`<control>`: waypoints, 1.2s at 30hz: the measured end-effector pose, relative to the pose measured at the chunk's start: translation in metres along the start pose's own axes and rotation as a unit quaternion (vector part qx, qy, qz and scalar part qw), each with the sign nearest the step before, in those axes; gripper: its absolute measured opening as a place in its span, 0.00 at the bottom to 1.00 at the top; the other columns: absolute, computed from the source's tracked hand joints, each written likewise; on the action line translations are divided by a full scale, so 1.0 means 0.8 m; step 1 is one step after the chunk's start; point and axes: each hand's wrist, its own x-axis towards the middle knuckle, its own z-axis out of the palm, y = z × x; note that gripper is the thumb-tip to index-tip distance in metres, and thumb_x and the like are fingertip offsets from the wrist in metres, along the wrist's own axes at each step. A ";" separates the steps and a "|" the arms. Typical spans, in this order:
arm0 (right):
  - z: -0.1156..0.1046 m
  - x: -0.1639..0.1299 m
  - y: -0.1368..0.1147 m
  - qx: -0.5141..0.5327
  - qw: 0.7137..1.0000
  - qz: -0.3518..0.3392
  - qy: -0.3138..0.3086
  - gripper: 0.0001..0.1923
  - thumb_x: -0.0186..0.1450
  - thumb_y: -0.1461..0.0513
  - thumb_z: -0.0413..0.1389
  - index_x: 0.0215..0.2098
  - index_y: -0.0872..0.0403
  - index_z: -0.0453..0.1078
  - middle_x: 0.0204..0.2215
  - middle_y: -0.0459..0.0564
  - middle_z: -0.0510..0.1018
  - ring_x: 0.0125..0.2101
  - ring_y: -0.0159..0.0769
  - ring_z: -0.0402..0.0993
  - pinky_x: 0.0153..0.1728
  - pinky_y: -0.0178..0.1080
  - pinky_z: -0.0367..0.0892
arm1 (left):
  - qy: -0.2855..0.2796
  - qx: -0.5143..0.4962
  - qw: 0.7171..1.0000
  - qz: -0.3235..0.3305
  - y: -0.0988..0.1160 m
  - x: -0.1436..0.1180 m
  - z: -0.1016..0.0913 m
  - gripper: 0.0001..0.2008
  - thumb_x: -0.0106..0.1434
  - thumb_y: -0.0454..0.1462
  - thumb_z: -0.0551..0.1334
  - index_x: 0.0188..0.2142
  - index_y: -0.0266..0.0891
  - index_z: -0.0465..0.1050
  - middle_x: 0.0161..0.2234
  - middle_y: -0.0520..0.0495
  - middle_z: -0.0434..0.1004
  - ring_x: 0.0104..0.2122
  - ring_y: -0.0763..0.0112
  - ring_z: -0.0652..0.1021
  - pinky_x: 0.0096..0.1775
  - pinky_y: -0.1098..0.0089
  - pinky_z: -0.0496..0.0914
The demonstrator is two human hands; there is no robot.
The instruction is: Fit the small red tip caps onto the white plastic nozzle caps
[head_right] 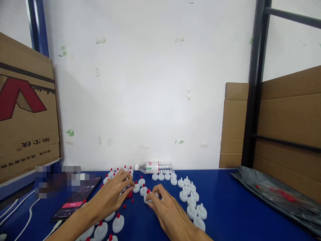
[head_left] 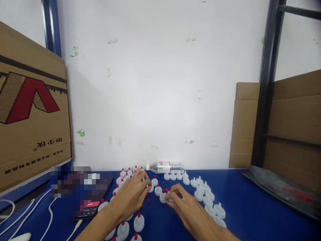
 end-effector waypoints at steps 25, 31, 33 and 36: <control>0.010 -0.007 -0.011 -0.101 0.994 -0.015 -0.034 0.09 0.73 0.63 0.50 0.47 0.50 0.71 0.40 0.50 0.75 0.41 0.44 0.71 0.46 0.48 0.68 | -0.118 -0.023 0.992 -0.049 -0.019 -0.009 0.035 0.08 0.67 0.30 0.61 0.35 0.43 0.76 0.41 0.50 0.74 0.44 0.64 0.74 0.42 0.68 0.65; -0.016 0.003 0.031 -0.185 0.978 0.079 0.047 0.15 0.76 0.60 0.46 0.50 0.51 0.74 0.47 0.56 0.78 0.53 0.51 0.70 0.59 0.62 0.57 | -0.119 0.016 0.991 -0.061 -0.012 -0.008 0.024 0.07 0.68 0.30 0.58 0.38 0.41 0.73 0.41 0.47 0.75 0.43 0.61 0.75 0.40 0.65 0.65; -0.011 0.000 0.056 -0.215 0.969 0.114 0.035 0.18 0.76 0.56 0.46 0.56 0.52 0.73 0.55 0.60 0.76 0.61 0.56 0.65 0.62 0.66 0.52 | -0.098 0.027 0.993 -0.059 -0.012 -0.006 0.020 0.07 0.69 0.31 0.56 0.39 0.41 0.72 0.40 0.46 0.75 0.42 0.60 0.74 0.39 0.65 0.65; -0.001 -0.009 0.089 -0.213 0.964 0.156 -0.034 0.26 0.76 0.49 0.43 0.63 0.53 0.68 0.64 0.62 0.68 0.67 0.60 0.56 0.62 0.68 0.53 | -0.072 0.044 0.995 -0.056 -0.012 -0.005 0.015 0.08 0.70 0.32 0.54 0.39 0.41 0.71 0.39 0.46 0.76 0.41 0.59 0.75 0.36 0.66 0.64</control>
